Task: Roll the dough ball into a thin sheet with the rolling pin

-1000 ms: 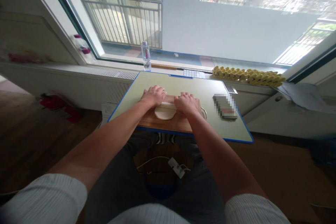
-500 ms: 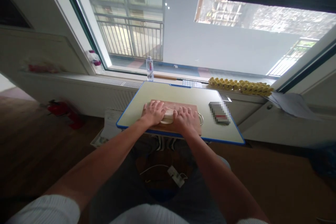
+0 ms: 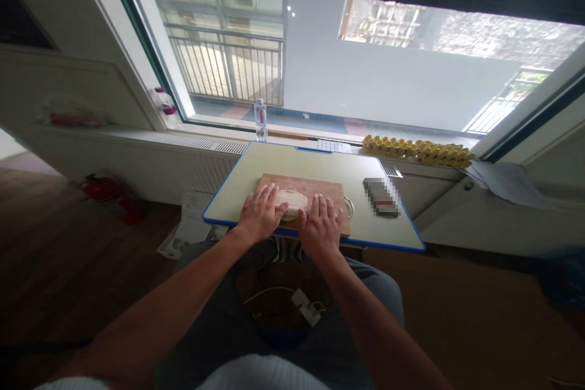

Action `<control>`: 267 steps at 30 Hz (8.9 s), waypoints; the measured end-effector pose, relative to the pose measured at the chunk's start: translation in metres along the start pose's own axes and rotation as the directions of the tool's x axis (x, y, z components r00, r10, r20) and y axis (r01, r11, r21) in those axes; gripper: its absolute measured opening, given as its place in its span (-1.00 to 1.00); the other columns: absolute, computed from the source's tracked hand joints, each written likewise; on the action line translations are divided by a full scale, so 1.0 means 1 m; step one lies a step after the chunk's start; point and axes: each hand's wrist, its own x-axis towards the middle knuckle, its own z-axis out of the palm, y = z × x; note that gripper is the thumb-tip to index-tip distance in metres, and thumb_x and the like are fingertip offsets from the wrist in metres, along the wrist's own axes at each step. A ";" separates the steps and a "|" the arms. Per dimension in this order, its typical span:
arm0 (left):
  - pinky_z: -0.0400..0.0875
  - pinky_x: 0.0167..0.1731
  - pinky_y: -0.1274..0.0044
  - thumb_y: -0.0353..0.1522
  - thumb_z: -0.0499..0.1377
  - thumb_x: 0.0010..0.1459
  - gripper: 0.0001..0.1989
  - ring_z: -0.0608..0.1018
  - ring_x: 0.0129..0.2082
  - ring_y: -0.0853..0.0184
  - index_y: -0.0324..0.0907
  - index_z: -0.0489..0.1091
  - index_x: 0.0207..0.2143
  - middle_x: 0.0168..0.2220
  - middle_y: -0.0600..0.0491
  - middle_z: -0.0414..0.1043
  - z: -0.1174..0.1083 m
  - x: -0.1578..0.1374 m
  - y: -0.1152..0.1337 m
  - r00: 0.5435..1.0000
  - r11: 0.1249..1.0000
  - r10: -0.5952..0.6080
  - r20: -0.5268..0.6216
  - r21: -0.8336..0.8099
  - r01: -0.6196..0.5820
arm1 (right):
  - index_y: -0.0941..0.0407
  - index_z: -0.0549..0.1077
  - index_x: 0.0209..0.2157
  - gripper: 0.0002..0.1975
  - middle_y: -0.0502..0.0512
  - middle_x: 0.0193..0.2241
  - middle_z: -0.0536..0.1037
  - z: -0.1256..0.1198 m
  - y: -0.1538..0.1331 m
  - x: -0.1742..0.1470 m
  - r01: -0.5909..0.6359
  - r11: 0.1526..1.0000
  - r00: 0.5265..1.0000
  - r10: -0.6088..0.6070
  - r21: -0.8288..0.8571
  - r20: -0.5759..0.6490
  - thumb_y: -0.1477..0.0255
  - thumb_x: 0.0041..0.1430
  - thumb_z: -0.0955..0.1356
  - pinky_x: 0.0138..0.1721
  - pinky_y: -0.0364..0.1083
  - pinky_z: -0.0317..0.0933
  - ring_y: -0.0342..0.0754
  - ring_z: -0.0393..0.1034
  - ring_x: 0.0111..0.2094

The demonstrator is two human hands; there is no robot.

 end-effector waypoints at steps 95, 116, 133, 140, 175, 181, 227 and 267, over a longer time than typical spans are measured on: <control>-0.04 0.50 0.03 -0.04 -0.19 0.51 -0.35 0.16 0.53 0.11 -0.06 0.21 0.48 0.51 0.00 0.16 -0.002 -0.003 -0.002 1.000 0.999 -0.007 0.002 -0.041 0.008 | 0.22 0.21 0.48 -0.34 0.33 0.48 0.22 -0.007 -0.007 -0.031 0.054 0.998 0.998 -0.052 0.042 -0.033 0.14 0.56 0.10 0.45 0.30 -0.17 0.27 -0.01 0.50; -0.01 0.45 -0.08 -0.09 -0.16 0.49 -0.39 0.24 0.47 0.03 -0.06 0.30 0.43 0.48 -0.03 0.23 0.001 0.041 -0.004 0.997 0.999 -0.011 0.074 -0.046 0.015 | 0.25 0.19 0.48 -0.28 0.40 0.45 0.26 0.011 -0.005 0.006 0.015 0.999 0.998 -0.013 0.033 -0.056 0.06 0.54 0.13 0.43 0.43 -0.27 0.30 0.06 0.44; 0.06 0.40 -0.09 -0.04 -0.18 0.46 -0.39 0.30 0.41 -0.01 0.02 0.38 0.35 0.45 -0.02 0.30 0.003 0.078 -0.005 0.985 0.999 -0.033 0.169 -0.015 0.036 | 0.25 0.12 0.51 -0.26 0.37 0.48 0.20 -0.006 -0.007 0.040 -0.035 0.999 0.985 0.039 -0.027 0.169 0.06 0.56 0.03 0.43 0.39 -0.23 0.28 0.03 0.47; 0.01 0.40 -0.11 -0.02 -0.21 0.45 -0.36 0.25 0.44 -0.04 0.05 0.35 0.37 0.50 -0.06 0.20 0.003 0.097 -0.005 0.965 0.999 -0.048 0.256 -0.013 0.053 | 0.25 0.19 0.48 -0.25 0.33 0.46 0.26 -0.012 -0.001 0.060 -0.001 1.000 0.975 0.003 -0.011 0.223 0.02 0.56 0.02 0.43 0.30 -0.16 0.28 0.05 0.45; 0.11 0.36 -0.08 -0.01 -0.14 0.43 -0.41 0.34 0.38 -0.05 0.04 0.40 0.31 0.43 -0.09 0.30 0.008 0.129 -0.010 0.963 0.998 -0.044 0.264 -0.031 0.054 | 0.11 0.54 0.13 -0.45 0.27 0.18 0.57 -0.025 -0.006 0.085 0.062 0.997 0.971 -0.053 -0.034 0.234 0.18 0.59 0.04 0.23 0.17 0.01 0.24 0.31 0.21; 0.08 0.39 -0.03 -0.06 -0.13 0.44 -0.42 0.33 0.39 0.00 0.03 0.40 0.33 0.45 -0.05 0.29 0.003 0.095 -0.005 0.980 1.000 -0.024 0.199 -0.015 0.027 | 0.22 0.28 0.42 -0.37 0.30 0.41 0.35 -0.013 -0.004 0.053 0.005 1.000 0.988 -0.008 0.018 0.156 0.16 0.58 0.06 0.40 0.24 -0.12 0.24 0.14 0.41; -0.05 0.45 -0.09 -0.01 -0.16 0.43 -0.35 0.09 0.54 0.03 0.05 0.19 0.46 0.57 -0.01 0.01 -0.006 0.086 -0.021 0.931 0.986 -0.117 0.344 -0.071 0.150 | 0.01 0.35 0.40 -0.35 0.26 0.41 0.35 -0.020 0.010 0.079 -0.155 0.988 0.929 0.135 0.031 0.345 0.03 0.48 0.11 0.36 0.52 -0.05 0.33 0.14 0.42; 0.01 0.44 -0.08 -0.04 -0.16 0.45 -0.37 0.17 0.50 0.03 0.03 0.25 0.44 0.53 -0.04 0.12 -0.001 0.076 -0.020 0.969 0.990 -0.082 0.232 -0.096 0.106 | 0.04 0.22 0.48 -0.32 0.12 0.47 0.26 -0.014 0.015 0.068 -0.112 0.993 0.949 0.099 0.026 0.300 0.05 0.49 0.10 0.43 0.31 -0.02 0.23 0.08 0.45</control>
